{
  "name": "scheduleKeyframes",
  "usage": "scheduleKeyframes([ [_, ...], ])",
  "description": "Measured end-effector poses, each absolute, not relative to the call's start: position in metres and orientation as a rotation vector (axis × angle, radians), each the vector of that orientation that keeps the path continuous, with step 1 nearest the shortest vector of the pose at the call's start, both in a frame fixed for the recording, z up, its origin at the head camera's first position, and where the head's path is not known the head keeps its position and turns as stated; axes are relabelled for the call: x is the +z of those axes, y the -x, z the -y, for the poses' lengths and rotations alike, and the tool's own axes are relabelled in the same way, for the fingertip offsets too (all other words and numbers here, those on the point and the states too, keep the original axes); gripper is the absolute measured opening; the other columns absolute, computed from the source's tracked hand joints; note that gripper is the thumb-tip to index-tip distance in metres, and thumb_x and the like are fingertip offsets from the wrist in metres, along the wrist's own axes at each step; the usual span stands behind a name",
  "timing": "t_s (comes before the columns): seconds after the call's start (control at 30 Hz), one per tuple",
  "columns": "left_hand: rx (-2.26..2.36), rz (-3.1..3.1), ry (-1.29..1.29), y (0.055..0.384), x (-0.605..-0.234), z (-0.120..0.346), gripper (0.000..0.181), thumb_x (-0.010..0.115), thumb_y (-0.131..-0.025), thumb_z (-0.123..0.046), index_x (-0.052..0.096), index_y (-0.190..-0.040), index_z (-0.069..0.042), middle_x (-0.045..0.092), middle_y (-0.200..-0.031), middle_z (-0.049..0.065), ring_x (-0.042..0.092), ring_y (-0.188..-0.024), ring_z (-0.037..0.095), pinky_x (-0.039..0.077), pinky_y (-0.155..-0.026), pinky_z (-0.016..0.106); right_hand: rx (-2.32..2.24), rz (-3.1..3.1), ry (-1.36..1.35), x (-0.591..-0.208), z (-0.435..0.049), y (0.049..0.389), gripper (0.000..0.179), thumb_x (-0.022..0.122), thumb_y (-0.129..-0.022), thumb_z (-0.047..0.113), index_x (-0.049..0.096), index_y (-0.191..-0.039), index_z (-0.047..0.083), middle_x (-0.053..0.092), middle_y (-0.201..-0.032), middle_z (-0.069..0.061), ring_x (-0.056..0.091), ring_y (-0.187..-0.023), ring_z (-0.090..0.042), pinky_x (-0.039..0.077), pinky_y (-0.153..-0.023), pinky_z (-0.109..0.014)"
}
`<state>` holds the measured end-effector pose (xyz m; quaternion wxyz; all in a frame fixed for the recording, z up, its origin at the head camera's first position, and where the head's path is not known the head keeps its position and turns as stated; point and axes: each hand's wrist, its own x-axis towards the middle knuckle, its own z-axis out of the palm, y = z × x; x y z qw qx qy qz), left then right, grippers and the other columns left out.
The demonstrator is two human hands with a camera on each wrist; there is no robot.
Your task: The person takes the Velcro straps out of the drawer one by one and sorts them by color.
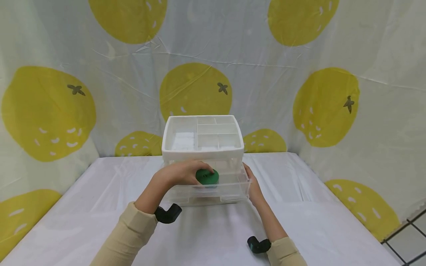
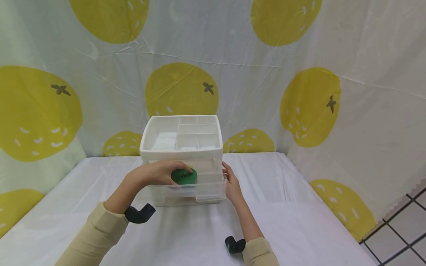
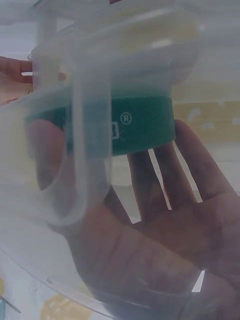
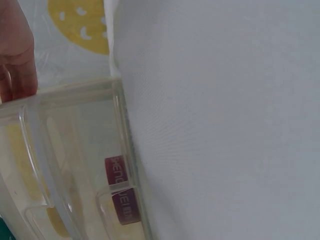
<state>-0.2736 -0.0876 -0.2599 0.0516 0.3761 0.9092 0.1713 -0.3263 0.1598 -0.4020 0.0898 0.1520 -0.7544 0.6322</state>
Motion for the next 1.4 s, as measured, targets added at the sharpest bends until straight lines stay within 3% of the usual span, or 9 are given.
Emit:
scheduleKeyframes([
  [0.5,0.618,-2.789,-1.29,0.259,-0.25,0.095,0.045,0.073,-0.074,-0.017,0.058,-0.116,-0.011,0.055,-0.117,0.004,0.05,-0.104,0.018,0.047,-0.086,0.027,1.867,2.229,-0.496,-0.398,-0.159,0.321,0.046,0.035,-0.096,0.006,0.023,-0.141,0.0,0.025,-0.145,-0.023,0.024,-0.133,-0.038,0.02,-0.108,-0.056],
  [0.9,0.752,-2.948,-1.156,0.247,-0.251,0.11,0.049,0.072,-0.074,-0.025,0.057,-0.12,-0.02,0.046,-0.127,0.003,0.041,-0.115,0.021,0.047,-0.084,0.032,1.885,2.23,-0.481,-0.4,-0.16,0.321,0.047,0.034,-0.096,0.004,0.022,-0.141,0.001,0.023,-0.146,-0.021,0.023,-0.133,-0.038,0.021,-0.107,-0.056],
  [1.4,0.963,-3.091,-1.118,0.241,-0.263,0.133,0.05,0.072,-0.074,-0.023,0.056,-0.122,-0.021,0.041,-0.133,0.007,0.035,-0.12,0.025,0.049,-0.082,0.037,1.905,2.201,-0.495,-0.403,-0.159,0.324,0.045,0.032,-0.098,0.008,0.021,-0.141,0.0,0.023,-0.145,-0.023,0.024,-0.131,-0.039,0.02,-0.106,-0.056],
])
